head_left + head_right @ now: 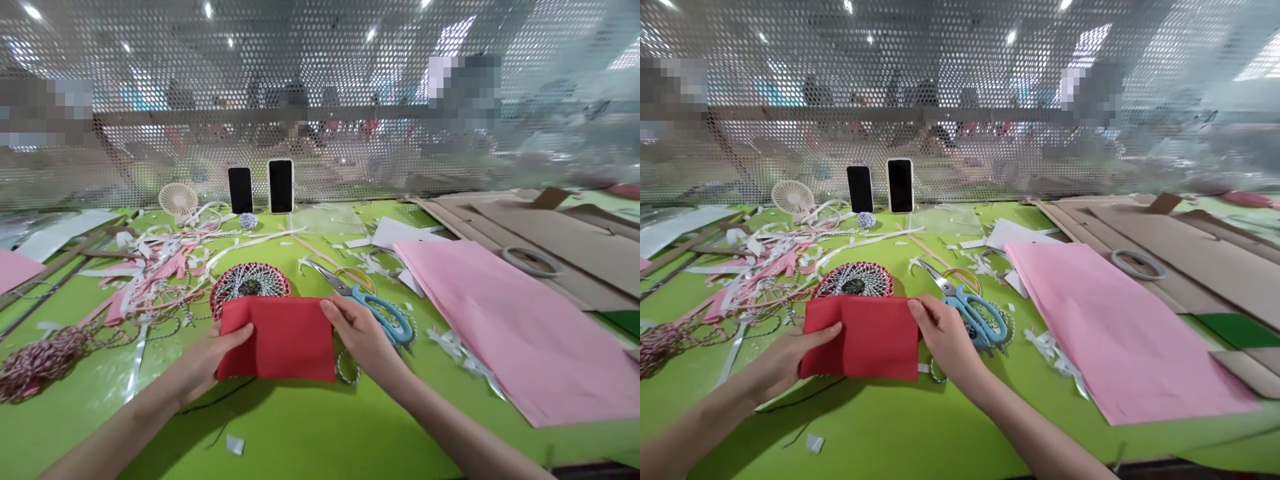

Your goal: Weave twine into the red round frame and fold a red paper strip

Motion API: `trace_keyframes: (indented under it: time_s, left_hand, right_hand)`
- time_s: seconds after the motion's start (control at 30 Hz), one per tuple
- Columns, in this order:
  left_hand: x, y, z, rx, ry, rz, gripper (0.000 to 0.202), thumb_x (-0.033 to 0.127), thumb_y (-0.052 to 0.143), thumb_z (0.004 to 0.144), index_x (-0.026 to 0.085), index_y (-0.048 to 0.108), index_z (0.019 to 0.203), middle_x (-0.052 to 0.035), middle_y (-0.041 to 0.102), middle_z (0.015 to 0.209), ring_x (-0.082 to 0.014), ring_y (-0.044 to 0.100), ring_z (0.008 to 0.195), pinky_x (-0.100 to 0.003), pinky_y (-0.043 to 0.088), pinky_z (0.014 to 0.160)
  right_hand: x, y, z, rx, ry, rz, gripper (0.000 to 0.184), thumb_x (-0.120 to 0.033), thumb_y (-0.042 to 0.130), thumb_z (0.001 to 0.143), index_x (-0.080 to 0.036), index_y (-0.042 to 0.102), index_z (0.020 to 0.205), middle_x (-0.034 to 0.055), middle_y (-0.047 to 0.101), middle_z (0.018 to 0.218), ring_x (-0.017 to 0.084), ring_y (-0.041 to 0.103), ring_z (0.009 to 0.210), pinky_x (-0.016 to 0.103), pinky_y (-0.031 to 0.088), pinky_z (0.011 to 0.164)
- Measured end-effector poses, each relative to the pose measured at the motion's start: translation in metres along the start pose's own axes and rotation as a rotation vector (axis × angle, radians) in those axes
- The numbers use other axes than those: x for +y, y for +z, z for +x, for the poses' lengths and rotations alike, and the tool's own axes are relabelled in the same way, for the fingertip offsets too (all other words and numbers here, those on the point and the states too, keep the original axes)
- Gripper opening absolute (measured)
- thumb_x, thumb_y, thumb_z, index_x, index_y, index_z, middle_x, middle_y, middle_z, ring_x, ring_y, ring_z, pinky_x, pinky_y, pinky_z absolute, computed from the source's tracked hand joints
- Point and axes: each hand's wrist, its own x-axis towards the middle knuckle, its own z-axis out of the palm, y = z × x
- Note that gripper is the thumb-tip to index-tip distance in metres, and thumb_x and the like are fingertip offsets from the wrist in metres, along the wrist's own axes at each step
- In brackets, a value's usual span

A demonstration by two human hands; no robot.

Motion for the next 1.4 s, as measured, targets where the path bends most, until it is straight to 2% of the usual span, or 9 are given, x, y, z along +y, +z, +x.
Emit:
trace_keyframes:
  time_s: [0.23, 0.3, 0.47, 0.67, 0.8, 0.97, 1.13, 1.27, 1.4]
  left_hand:
    - [-0.011, -0.004, 0.01, 0.022, 0.074, 0.095, 0.041, 0.035, 0.066, 0.068, 0.014, 0.06, 0.103, -0.0083, 0.07, 0.093, -0.0222, 0.065, 0.082, -0.03, 0.05, 0.076]
    - [-0.01, -0.006, 0.01, 0.057, 0.09, 0.113, 0.04, 0.037, 0.064, 0.07, 0.014, 0.059, 0.103, -0.0091, 0.069, 0.094, -0.0227, 0.065, 0.083, -0.031, 0.05, 0.074]
    - [-0.001, -0.005, 0.008, 0.175, 0.143, 0.011, 0.025, 0.026, 0.058, 0.077, 0.016, 0.06, 0.1, -0.0052, 0.071, 0.088, -0.0202, 0.066, 0.08, -0.029, 0.051, 0.074]
    - [0.001, -0.003, 0.009, 0.187, 0.173, -0.053, 0.013, 0.019, 0.058, 0.076, 0.019, 0.063, 0.089, -0.0016, 0.072, 0.082, -0.0178, 0.066, 0.078, -0.026, 0.052, 0.074]
    - [0.001, -0.003, 0.01, 0.176, 0.207, -0.119, 0.014, 0.014, 0.055, 0.077, 0.019, 0.063, 0.087, -0.0016, 0.072, 0.083, -0.018, 0.066, 0.079, -0.026, 0.054, 0.071]
    - [0.005, -0.003, 0.006, 0.148, 0.166, -0.14, 0.013, 0.012, 0.056, 0.076, 0.015, 0.064, 0.086, -0.005, 0.071, 0.086, -0.0179, 0.066, 0.08, -0.024, 0.054, 0.069]
    - [0.0, -0.002, 0.005, -0.012, 0.035, -0.084, 0.027, 0.017, 0.062, 0.074, 0.013, 0.061, 0.1, -0.0088, 0.07, 0.091, -0.0192, 0.066, 0.081, -0.025, 0.054, 0.07]
    - [-0.003, -0.001, 0.005, -0.007, 0.013, -0.076, 0.036, 0.022, 0.063, 0.073, 0.011, 0.058, 0.107, -0.0105, 0.07, 0.091, -0.0194, 0.066, 0.082, -0.024, 0.053, 0.072]
    - [-0.002, 0.0, 0.004, 0.0, 0.016, -0.051, 0.047, 0.024, 0.066, 0.07, 0.012, 0.054, 0.114, -0.0117, 0.069, 0.095, -0.0221, 0.065, 0.086, -0.03, 0.051, 0.077]
  right_hand:
    - [0.0, -0.002, -0.003, 0.119, -0.032, -0.024, 0.029, -0.037, 0.039, 0.082, -0.016, 0.056, 0.071, -0.0013, 0.046, 0.055, 0.013, 0.043, 0.052, 0.023, 0.032, 0.048]
    - [0.0, -0.003, -0.002, 0.085, -0.043, -0.016, 0.029, -0.036, 0.038, 0.082, -0.016, 0.056, 0.071, -0.0003, 0.048, 0.056, 0.014, 0.045, 0.055, 0.023, 0.034, 0.05]
    - [0.001, -0.001, 0.0, -0.167, 0.0, 0.06, 0.026, -0.035, 0.041, 0.079, -0.019, 0.046, 0.059, -0.0024, 0.043, 0.051, 0.011, 0.042, 0.048, 0.023, 0.031, 0.045]
    - [0.004, 0.004, -0.002, -0.118, 0.008, 0.052, 0.024, -0.033, 0.04, 0.079, -0.021, 0.038, 0.059, -0.0052, 0.034, 0.05, 0.01, 0.037, 0.046, 0.023, 0.029, 0.044]
    - [0.004, 0.003, 0.0, -0.237, 0.058, 0.182, 0.017, -0.032, 0.041, 0.078, -0.02, 0.041, 0.066, -0.0027, 0.045, 0.054, 0.012, 0.049, 0.051, 0.026, 0.039, 0.052]
    - [-0.001, -0.002, 0.001, -0.25, 0.017, 0.204, 0.017, -0.035, 0.045, 0.078, -0.019, 0.045, 0.071, 0.0023, 0.052, 0.069, 0.014, 0.052, 0.063, 0.027, 0.041, 0.058]
    - [-0.002, 0.002, -0.004, -0.103, 0.027, 0.164, 0.03, -0.041, 0.04, 0.08, -0.021, 0.037, 0.058, -0.0036, 0.037, 0.054, 0.01, 0.035, 0.047, 0.023, 0.029, 0.043]
    - [-0.001, 0.006, -0.004, 0.001, 0.019, 0.115, 0.035, -0.041, 0.039, 0.081, -0.022, 0.029, 0.053, -0.0059, 0.028, 0.051, 0.009, 0.026, 0.045, 0.023, 0.023, 0.041]
    - [0.001, 0.005, -0.001, 0.042, -0.02, 0.027, 0.034, -0.041, 0.033, 0.083, -0.022, 0.027, 0.055, -0.0054, 0.028, 0.051, 0.01, 0.029, 0.047, 0.023, 0.025, 0.044]
